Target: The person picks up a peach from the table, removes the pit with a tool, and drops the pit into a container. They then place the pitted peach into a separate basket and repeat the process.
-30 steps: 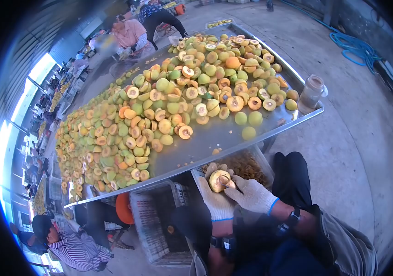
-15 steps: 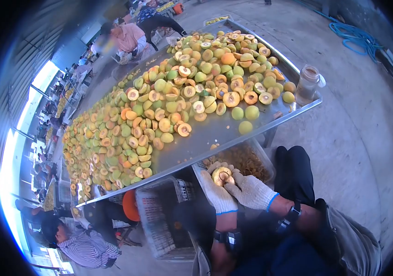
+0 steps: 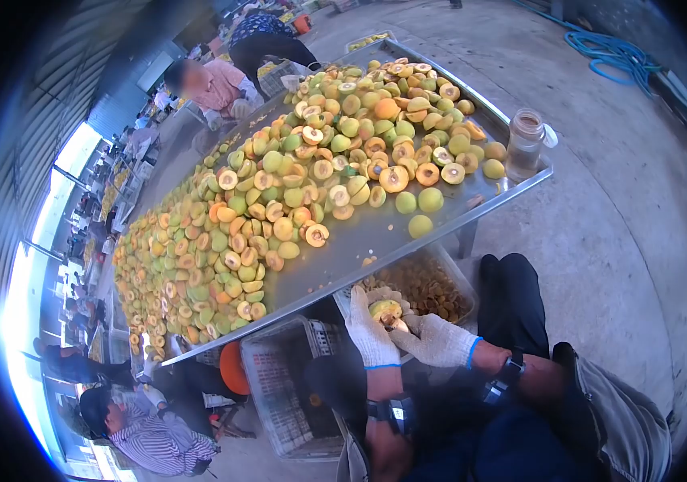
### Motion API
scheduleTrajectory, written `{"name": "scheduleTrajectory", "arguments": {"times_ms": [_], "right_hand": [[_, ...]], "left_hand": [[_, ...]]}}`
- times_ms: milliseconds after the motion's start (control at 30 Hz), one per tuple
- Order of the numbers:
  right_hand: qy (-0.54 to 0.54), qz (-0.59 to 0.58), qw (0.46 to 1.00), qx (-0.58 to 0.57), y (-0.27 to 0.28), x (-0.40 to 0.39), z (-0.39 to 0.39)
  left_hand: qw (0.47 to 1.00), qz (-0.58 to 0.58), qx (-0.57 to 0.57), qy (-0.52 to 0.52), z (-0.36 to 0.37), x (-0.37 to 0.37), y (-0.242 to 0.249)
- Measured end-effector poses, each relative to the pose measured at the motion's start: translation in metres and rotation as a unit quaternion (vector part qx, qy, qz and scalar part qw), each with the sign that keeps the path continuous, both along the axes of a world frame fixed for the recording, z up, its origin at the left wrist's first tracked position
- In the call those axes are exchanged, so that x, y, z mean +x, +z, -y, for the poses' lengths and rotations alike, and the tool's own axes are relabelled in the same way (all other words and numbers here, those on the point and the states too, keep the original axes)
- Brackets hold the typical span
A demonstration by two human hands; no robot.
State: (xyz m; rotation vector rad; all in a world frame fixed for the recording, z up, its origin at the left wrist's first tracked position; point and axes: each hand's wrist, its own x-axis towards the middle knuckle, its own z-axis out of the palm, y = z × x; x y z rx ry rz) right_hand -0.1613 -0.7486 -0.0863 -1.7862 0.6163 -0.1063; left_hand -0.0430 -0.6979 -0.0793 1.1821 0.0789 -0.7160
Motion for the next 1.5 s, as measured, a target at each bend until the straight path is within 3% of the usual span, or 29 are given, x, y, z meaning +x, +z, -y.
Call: {"name": "scheduleTrajectory", "arguments": {"times_ms": [133, 233, 300, 333, 400, 500, 567, 633, 733, 800, 833, 900, 933, 967, 1000, 1033, 1067, 1100, 1133, 1167, 1200, 1233, 1300, 1367, 1400, 1467, 1500], "right_hand": [[0.012, -0.024, 0.999, 0.029, -0.016, 0.004, -0.002], [0.013, 0.050, 0.998, 0.043, -0.017, 0.005, -0.002], [0.050, -0.009, 0.971, 0.232, -0.003, 0.000, 0.007], [0.050, -0.009, 0.971, 0.232, -0.005, -0.001, 0.008], [0.096, 0.033, 0.909, 0.405, -0.010, -0.005, 0.012], [0.143, 0.076, 0.872, 0.462, -0.017, -0.003, 0.021], [0.141, 0.086, 0.877, 0.451, -0.017, 0.001, 0.027], [0.162, 0.046, 0.845, 0.507, -0.030, 0.004, 0.032], [0.147, 0.044, 0.854, 0.497, -0.026, 0.003, 0.031], [0.138, 0.042, 0.840, 0.524, -0.030, 0.004, 0.032], [0.125, 0.039, 0.826, 0.548, -0.032, 0.003, 0.032], [0.125, 0.033, 0.836, 0.532, -0.032, 0.002, 0.033], [0.125, 0.025, 0.848, 0.515, -0.031, 0.003, 0.034], [0.125, 0.027, 0.848, 0.515, -0.040, 0.006, 0.033], [0.101, -0.004, 0.904, 0.416, -0.056, 0.012, 0.032], [0.073, -0.035, 0.947, 0.312, -0.065, 0.015, 0.033], [0.060, -0.044, 0.964, 0.253, -0.059, 0.012, 0.035], [0.053, -0.040, 0.965, 0.255, -0.058, 0.010, 0.038], [0.038, -0.058, 0.964, 0.257, -0.057, 0.008, 0.042], [0.023, -0.076, 0.963, 0.259, -0.057, 0.006, 0.044], [0.017, -0.074, 0.962, 0.261, -0.060, 0.005, 0.046], [0.000, -0.053, 0.974, 0.220, -0.064, 0.005, 0.046], [-0.021, -0.030, 0.984, 0.177, -0.068, 0.008, 0.045], [-0.099, 0.055, 0.962, 0.249, -0.070, 0.010, 0.040], [-0.097, 0.056, 0.963, 0.247, -0.068, 0.009, 0.039], [-0.205, 0.104, 0.909, 0.348, -0.060, 0.008, 0.038], [-0.206, 0.109, 0.910, 0.342, -0.061, 0.007, 0.040]], "left_hand": [[0.996, 0.060, 0.039, -0.059, -0.004, 0.007, 0.009], [0.984, 0.110, 0.053, -0.131, -0.007, 0.014, 0.013], [0.954, 0.219, 0.003, -0.204, -0.009, 0.018, 0.010], [0.954, 0.219, 0.003, -0.204, -0.012, 0.020, -0.001], [0.952, 0.124, -0.184, -0.213, -0.016, 0.022, -0.022], [0.933, 0.085, -0.250, -0.246, -0.013, 0.026, -0.029], [0.932, 0.071, -0.253, -0.250, -0.007, 0.026, -0.027], [0.933, 0.054, -0.253, -0.252, -0.007, 0.027, -0.027], [0.938, 0.015, -0.245, -0.243, -0.007, 0.037, -0.036], [0.895, -0.272, -0.332, -0.116, -0.006, 0.047, -0.048], [0.896, -0.271, -0.330, -0.116, -0.007, 0.048, -0.048], [0.985, -0.064, -0.147, -0.054, -0.007, 0.046, -0.043], [0.981, 0.187, -0.017, -0.050, -0.013, 0.040, -0.039], [0.990, 0.104, -0.065, -0.068, -0.030, 0.065, -0.054], [0.889, 0.436, 0.134, -0.039, -0.037, 0.064, -0.045], [0.859, 0.482, 0.170, 0.022, -0.055, 0.086, -0.058], [0.941, 0.309, 0.120, 0.074, -0.065, 0.086, -0.024], [0.875, 0.406, 0.220, 0.147, -0.079, 0.097, -0.023], [0.927, 0.248, 0.176, 0.219, -0.097, 0.119, -0.013], [0.903, 0.308, 0.193, 0.229, -0.142, 0.171, -0.061], [0.791, 0.419, 0.395, 0.207, -0.149, 0.167, -0.038], [0.612, 0.549, 0.555, 0.127, -0.163, 0.175, -0.027], [0.561, 0.571, 0.565, 0.199, -0.153, 0.185, -0.027], [0.693, 0.527, 0.470, 0.145, -0.089, 0.151, -0.003], [0.728, 0.548, 0.403, 0.088, -0.058, 0.143, -0.009], [0.788, 0.547, 0.282, -0.039, 0.012, 0.117, -0.011], [0.772, 0.560, 0.286, -0.095, 0.048, 0.102, -0.011]]}}
